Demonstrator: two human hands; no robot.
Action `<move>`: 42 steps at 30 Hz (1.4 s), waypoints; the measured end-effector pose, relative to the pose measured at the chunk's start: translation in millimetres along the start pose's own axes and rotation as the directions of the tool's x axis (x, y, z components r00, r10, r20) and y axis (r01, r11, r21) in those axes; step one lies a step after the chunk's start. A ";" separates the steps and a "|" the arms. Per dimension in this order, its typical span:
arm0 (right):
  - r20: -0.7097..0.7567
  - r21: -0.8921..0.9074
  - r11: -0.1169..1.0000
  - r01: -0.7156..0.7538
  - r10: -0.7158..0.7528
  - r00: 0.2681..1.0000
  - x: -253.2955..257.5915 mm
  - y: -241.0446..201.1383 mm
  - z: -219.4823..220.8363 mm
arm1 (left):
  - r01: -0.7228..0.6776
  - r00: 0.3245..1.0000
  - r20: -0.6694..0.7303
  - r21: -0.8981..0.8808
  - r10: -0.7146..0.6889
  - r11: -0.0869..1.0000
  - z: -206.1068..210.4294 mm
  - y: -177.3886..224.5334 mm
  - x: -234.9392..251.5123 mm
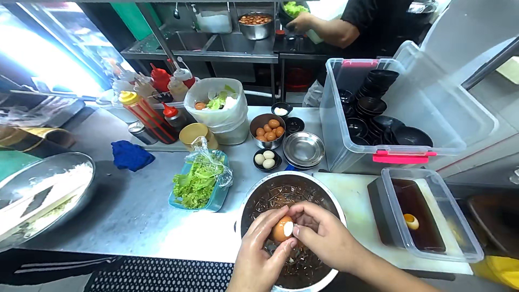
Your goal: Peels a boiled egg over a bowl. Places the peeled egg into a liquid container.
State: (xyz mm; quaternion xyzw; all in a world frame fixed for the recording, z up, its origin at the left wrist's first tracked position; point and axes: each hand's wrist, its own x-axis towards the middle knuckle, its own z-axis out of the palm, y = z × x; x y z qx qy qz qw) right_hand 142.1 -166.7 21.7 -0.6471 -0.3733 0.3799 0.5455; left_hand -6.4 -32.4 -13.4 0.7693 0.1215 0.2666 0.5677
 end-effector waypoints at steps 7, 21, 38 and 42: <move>0.005 0.038 0.997 -0.069 0.069 0.998 3.0 -3.3 -0.3 | -0.063 0.998 0.035 0.111 0.060 0.992 1.9 0.1 -0.5; 0.039 0.208 0.958 -0.199 0.195 0.980 5.9 0.6 -6.2 | 0.117 0.991 0.087 -0.163 -0.104 0.980 -3.0 7.3 1.8; -0.035 0.042 0.995 -0.090 0.092 0.995 5.5 0.2 -2.8 | 0.116 0.988 0.122 -0.150 -0.098 0.982 -5.9 4.2 3.6; -0.056 0.069 0.994 -0.082 0.086 0.995 5.3 4.5 -4.0 | 0.161 0.971 0.207 -0.191 -0.120 0.968 -11.7 5.4 4.1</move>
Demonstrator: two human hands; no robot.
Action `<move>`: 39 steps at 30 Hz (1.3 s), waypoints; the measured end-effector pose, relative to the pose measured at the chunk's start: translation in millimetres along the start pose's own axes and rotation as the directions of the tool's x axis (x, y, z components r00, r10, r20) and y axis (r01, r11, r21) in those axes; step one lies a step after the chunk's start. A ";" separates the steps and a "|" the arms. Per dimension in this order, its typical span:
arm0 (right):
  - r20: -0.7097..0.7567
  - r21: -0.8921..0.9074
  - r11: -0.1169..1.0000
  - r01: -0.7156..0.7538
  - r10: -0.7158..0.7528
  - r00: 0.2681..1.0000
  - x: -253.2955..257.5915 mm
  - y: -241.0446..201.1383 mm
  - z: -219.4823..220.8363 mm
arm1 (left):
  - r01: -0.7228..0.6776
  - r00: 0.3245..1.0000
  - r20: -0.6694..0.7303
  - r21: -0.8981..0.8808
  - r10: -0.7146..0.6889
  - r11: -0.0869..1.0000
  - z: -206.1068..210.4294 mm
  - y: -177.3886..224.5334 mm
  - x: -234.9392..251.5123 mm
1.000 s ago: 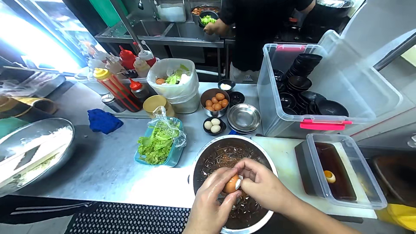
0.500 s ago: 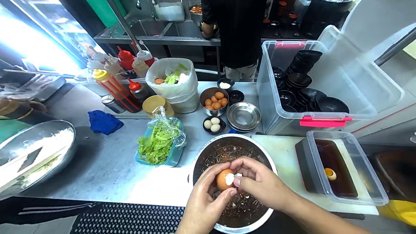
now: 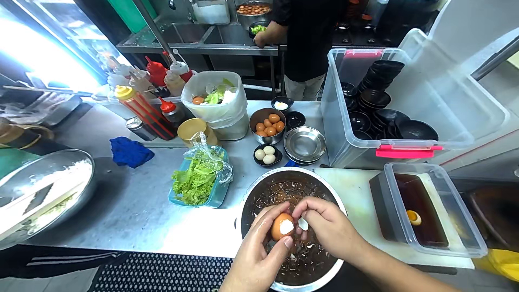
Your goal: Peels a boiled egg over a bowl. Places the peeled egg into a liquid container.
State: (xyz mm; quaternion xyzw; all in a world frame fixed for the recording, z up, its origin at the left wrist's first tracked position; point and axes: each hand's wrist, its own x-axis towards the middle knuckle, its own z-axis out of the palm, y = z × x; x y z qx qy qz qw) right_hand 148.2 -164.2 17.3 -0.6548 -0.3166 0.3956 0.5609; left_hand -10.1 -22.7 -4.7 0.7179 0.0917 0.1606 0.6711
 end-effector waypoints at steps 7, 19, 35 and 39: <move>0.064 -0.041 0.997 0.063 -0.060 0.996 -2.2 1.8 2.3 | 0.048 0.993 -0.118 0.167 -0.028 0.985 6.4 -0.6 2.1; 0.080 -0.162 0.962 0.221 -0.210 0.974 1.5 13.4 -0.9 | 0.016 0.999 -0.049 0.462 0.007 0.887 12.0 -5.8 1.3; 0.091 -0.054 0.991 0.122 -0.117 0.989 -0.4 4.8 -8.6 | -0.056 0.994 -0.068 0.316 0.081 0.947 9.4 -3.6 1.6; 0.157 0.021 0.994 0.112 -0.114 0.981 -2.7 3.2 -4.6 | -0.053 0.990 -0.107 0.331 0.093 0.942 10.0 -2.5 2.1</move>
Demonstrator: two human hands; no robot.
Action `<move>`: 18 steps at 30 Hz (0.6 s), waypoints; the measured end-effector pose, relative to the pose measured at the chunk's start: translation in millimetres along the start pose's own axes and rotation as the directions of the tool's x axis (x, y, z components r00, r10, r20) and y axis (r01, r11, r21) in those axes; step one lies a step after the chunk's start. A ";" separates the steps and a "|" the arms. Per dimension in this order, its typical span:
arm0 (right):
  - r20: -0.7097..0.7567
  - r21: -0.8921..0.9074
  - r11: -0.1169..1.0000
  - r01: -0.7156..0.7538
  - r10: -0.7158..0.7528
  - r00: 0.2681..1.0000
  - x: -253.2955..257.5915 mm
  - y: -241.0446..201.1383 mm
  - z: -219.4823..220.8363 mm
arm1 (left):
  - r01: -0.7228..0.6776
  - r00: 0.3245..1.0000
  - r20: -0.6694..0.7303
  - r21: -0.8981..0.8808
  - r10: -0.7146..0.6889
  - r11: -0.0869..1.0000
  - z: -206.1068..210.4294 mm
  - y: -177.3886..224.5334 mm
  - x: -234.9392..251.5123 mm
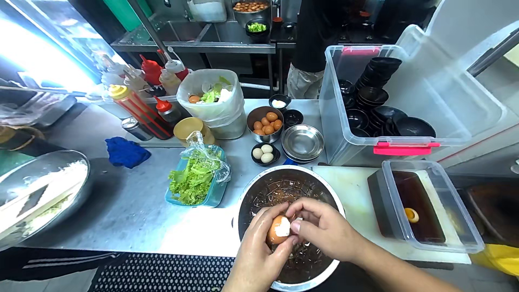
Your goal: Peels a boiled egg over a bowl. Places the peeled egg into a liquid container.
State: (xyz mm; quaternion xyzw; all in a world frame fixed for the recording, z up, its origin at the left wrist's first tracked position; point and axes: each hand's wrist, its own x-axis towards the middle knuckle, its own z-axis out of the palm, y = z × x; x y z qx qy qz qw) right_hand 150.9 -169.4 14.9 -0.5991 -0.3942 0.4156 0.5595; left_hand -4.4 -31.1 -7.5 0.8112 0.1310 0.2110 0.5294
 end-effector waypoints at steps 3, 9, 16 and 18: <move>0.005 -0.035 0.999 0.026 -0.026 1.000 -0.8 2.3 4.5 | 0.021 0.999 -0.027 0.029 -0.021 0.999 0.6 -0.1 -0.8; -0.054 -0.131 0.991 -0.001 -0.006 0.999 -1.5 2.6 9.5 | -0.020 0.998 -0.057 0.098 0.026 0.995 4.8 -1.1 -1.5; -0.112 -0.167 0.986 -0.008 -0.011 0.994 -1.8 3.1 11.3 | -0.083 0.992 -0.078 0.178 0.098 0.981 9.0 -1.1 -3.0; -0.146 -0.201 0.980 0.003 -0.033 0.989 -1.9 5.3 11.5 | -0.094 0.990 -0.088 0.171 0.110 0.981 9.5 -0.7 -3.4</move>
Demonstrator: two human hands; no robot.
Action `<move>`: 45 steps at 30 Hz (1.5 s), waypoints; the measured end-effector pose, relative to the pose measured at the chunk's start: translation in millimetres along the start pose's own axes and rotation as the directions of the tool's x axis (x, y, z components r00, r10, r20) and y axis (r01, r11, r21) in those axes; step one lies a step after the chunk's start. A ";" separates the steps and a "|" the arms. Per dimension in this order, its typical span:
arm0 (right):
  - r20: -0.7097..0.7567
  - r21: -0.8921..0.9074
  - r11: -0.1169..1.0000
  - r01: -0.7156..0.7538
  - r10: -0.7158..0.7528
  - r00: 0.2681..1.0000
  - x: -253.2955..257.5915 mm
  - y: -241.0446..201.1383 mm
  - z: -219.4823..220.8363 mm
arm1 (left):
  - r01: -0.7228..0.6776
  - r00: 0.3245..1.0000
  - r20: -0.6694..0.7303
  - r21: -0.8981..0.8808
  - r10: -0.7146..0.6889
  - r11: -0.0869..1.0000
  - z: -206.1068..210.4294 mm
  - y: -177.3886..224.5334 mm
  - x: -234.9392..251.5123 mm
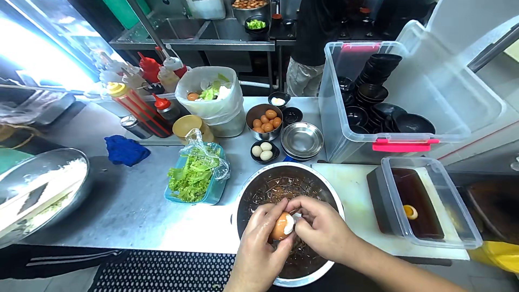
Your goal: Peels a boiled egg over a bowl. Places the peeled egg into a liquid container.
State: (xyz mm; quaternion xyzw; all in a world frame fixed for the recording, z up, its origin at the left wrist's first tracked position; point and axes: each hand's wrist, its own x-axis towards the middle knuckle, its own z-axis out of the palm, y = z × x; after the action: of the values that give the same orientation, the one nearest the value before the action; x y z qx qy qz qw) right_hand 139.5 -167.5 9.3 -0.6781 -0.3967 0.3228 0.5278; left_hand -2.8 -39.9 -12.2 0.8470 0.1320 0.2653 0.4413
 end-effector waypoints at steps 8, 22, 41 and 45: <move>0.058 0.099 0.995 0.007 -0.013 0.998 -2.1 -2.2 -4.0 | -0.003 1.000 -0.029 0.003 0.003 1.000 -0.1 -0.1 -0.6; -0.071 0.014 0.998 0.061 -0.060 0.996 -3.9 4.7 3.4 | -0.035 0.998 -0.048 0.031 0.036 0.999 1.5 -0.5 -1.6; -0.089 -0.013 0.999 0.052 -0.053 0.995 -2.6 0.7 7.9 | -0.089 0.987 -0.129 0.049 0.095 0.995 2.4 -1.4 -5.5; -0.087 -0.112 0.993 0.041 -0.051 0.995 -0.3 2.9 7.4 | -0.062 0.990 -0.127 -0.022 0.059 0.998 -0.3 -1.2 -4.6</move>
State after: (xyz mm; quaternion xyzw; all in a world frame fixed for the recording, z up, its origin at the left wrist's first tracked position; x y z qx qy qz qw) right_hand 133.5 -164.7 4.8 -0.7106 -0.4053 0.2573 0.5144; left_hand -6.8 -41.2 -14.5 0.8263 0.1303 0.3333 0.4349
